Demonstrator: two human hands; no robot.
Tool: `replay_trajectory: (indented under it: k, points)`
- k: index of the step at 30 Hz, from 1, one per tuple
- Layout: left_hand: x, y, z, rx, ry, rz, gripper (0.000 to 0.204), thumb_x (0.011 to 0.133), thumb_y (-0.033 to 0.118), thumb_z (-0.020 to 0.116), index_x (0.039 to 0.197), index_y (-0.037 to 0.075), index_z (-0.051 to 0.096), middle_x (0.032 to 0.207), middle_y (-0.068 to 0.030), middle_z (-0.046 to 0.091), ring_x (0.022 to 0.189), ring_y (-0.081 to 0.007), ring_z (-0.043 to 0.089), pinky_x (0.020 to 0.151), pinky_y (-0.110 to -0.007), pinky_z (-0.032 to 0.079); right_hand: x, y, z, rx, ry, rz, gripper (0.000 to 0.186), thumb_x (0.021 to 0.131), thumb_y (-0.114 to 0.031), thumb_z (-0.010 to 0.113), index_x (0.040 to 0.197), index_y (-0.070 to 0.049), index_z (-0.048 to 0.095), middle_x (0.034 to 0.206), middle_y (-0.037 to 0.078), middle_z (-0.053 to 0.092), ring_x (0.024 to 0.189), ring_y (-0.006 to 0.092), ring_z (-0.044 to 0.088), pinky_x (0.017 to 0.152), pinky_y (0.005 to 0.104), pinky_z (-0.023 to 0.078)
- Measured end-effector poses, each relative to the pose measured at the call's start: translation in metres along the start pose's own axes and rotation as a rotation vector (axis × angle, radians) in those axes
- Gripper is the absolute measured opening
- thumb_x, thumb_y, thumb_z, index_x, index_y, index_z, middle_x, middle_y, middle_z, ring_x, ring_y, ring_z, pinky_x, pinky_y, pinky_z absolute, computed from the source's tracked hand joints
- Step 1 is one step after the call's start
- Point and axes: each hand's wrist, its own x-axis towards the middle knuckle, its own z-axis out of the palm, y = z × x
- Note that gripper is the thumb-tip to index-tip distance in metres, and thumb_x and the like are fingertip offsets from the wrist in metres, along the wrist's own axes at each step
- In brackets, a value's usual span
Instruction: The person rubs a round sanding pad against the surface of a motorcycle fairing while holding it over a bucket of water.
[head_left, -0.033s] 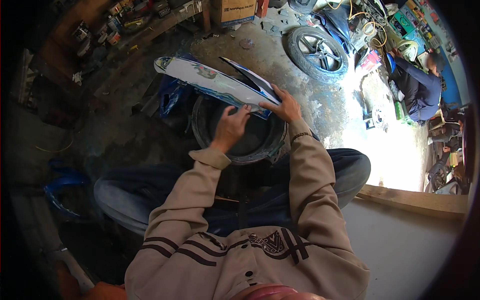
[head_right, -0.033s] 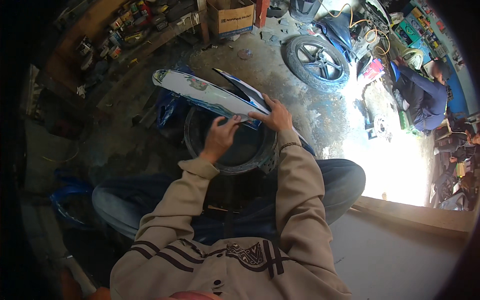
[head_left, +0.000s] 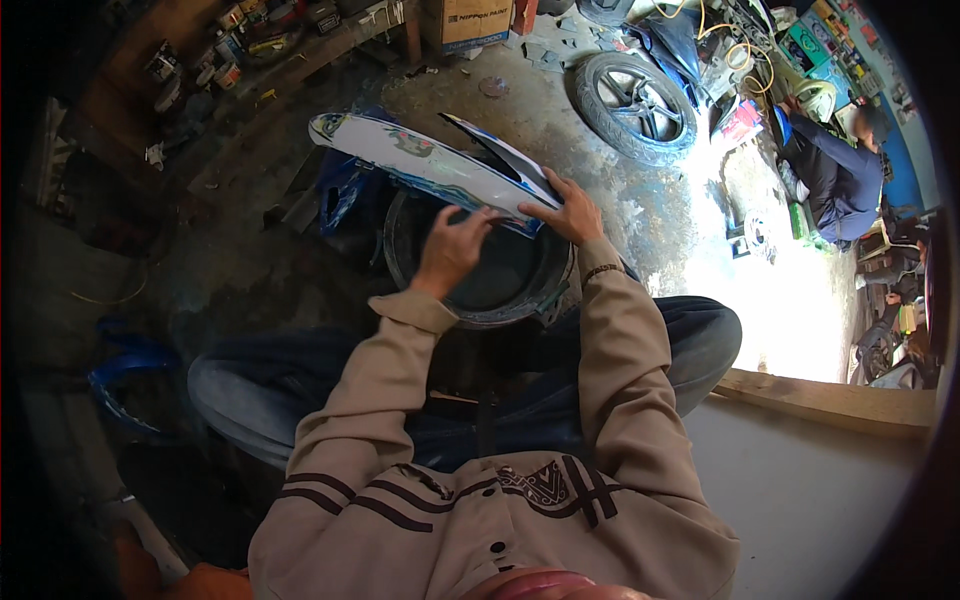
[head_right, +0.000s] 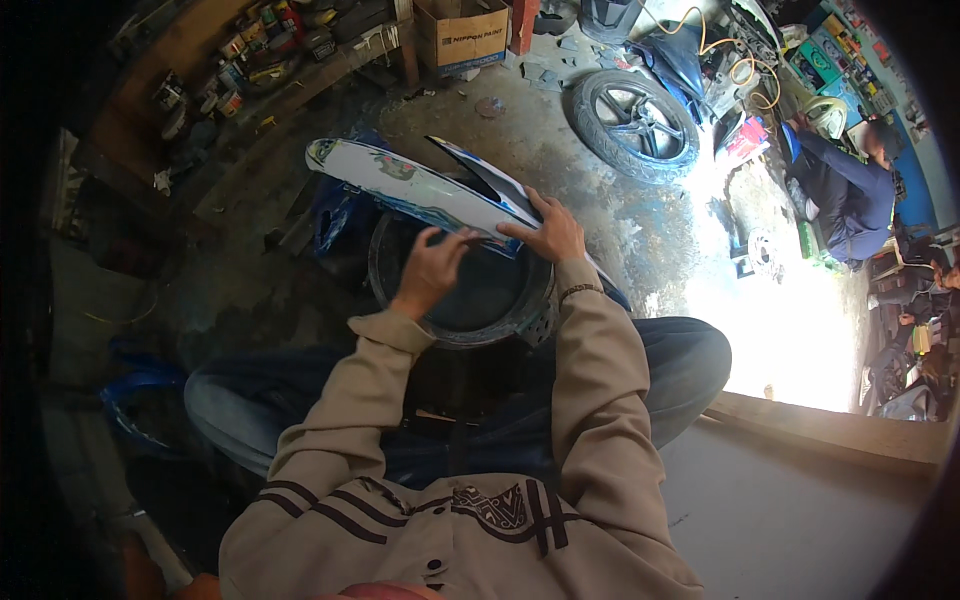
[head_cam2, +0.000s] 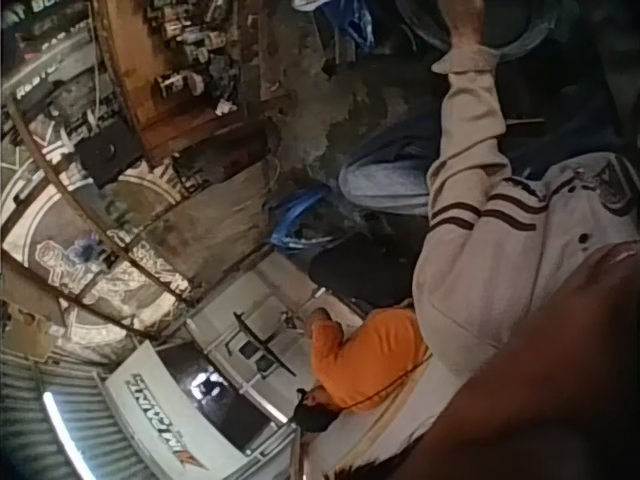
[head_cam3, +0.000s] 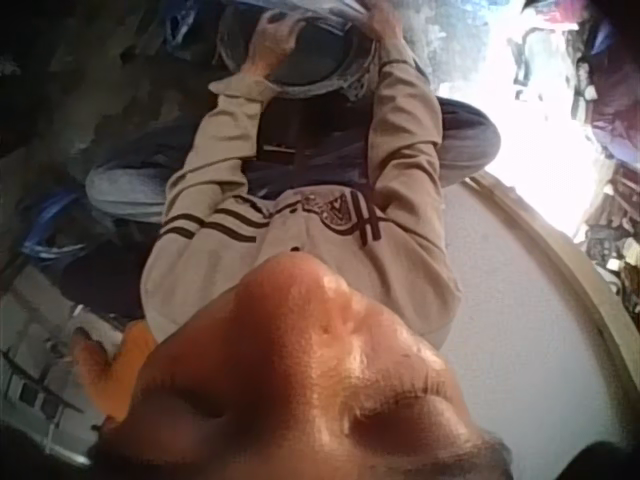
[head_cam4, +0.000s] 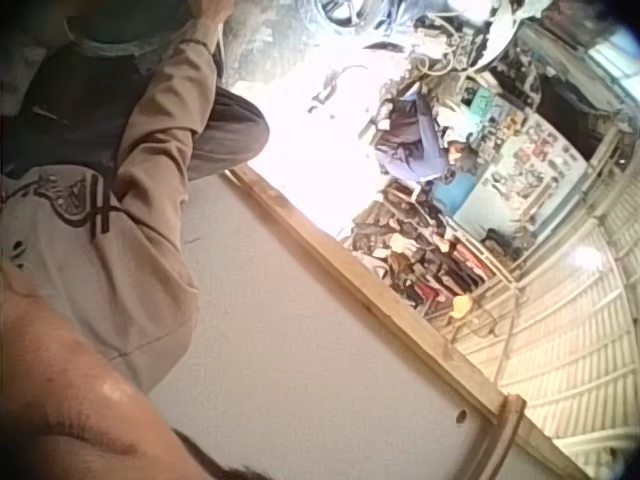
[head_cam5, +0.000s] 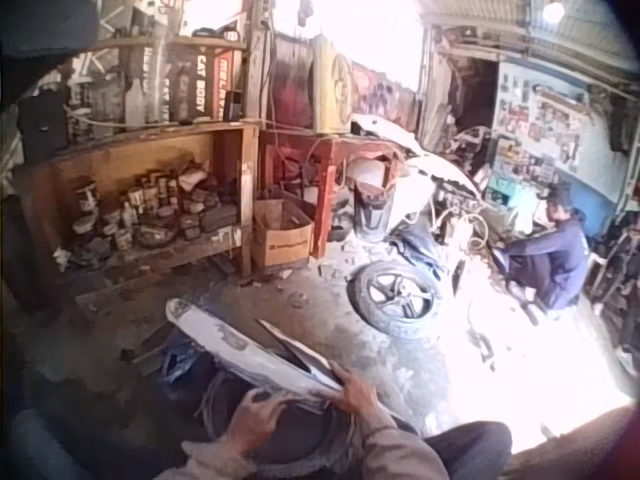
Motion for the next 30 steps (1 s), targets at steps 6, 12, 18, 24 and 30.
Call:
replay_trajectory:
  k: [6, 12, 18, 24, 30]
  points:
    - [-0.002, -0.045, -0.029, 0.09, 0.029, -0.265, 0.021, 0.106, 0.013, 0.062, 0.124, 0.008, 0.07, 0.121, -0.0166, 0.076, 0.111, -0.0355, 0.072, 0.102, -0.05, 0.049, 0.001, -0.001, 0.001, -0.015, 0.005, 0.015, 0.107, 0.073, -0.083, 0.079, 0.16, -0.025, 0.056, 0.15, 0.018, 0.063, 0.137, 0.0403, 0.061, 0.113, 0.0514, 0.049]
    - [-0.007, 0.03, 0.029, -0.039, -0.049, 0.03, 0.02, 0.105, 0.011, 0.064, 0.123, 0.007, 0.07, 0.121, -0.0175, 0.076, 0.113, -0.0355, 0.072, 0.103, -0.051, 0.049, 0.001, 0.003, 0.002, -0.005, 0.018, -0.016, 0.108, 0.073, -0.084, 0.078, 0.16, -0.023, 0.055, 0.15, 0.019, 0.063, 0.137, 0.0405, 0.061, 0.113, 0.0514, 0.049]
    - [0.002, -0.021, -0.019, 0.04, -0.098, -0.135, 0.016, 0.104, 0.015, 0.066, 0.117, 0.006, 0.071, 0.108, -0.0165, 0.076, 0.103, -0.0391, 0.07, 0.106, -0.051, 0.046, 0.0, 0.001, 0.002, -0.012, 0.015, -0.007, 0.107, 0.074, -0.084, 0.078, 0.16, -0.024, 0.056, 0.149, 0.019, 0.063, 0.136, 0.0407, 0.062, 0.112, 0.0519, 0.05]
    - [0.007, -0.049, -0.038, 0.117, 0.067, -0.21, 0.016, 0.105, 0.017, 0.065, 0.117, 0.008, 0.072, 0.102, -0.0153, 0.079, 0.092, -0.0379, 0.073, 0.1, -0.05, 0.047, -0.001, -0.003, 0.0, -0.004, 0.005, 0.028, 0.107, 0.073, -0.085, 0.078, 0.159, -0.023, 0.057, 0.148, 0.018, 0.064, 0.135, 0.0403, 0.063, 0.112, 0.0514, 0.05]
    - [0.001, 0.004, 0.012, -0.127, -0.038, -0.056, 0.021, 0.104, 0.017, 0.067, 0.124, 0.012, 0.074, 0.112, -0.0128, 0.079, 0.099, -0.0394, 0.068, 0.103, -0.047, 0.047, 0.0, -0.003, 0.0, -0.016, 0.01, 0.024, 0.107, 0.073, -0.084, 0.079, 0.158, -0.023, 0.058, 0.148, 0.018, 0.063, 0.136, 0.0396, 0.062, 0.112, 0.0508, 0.05]
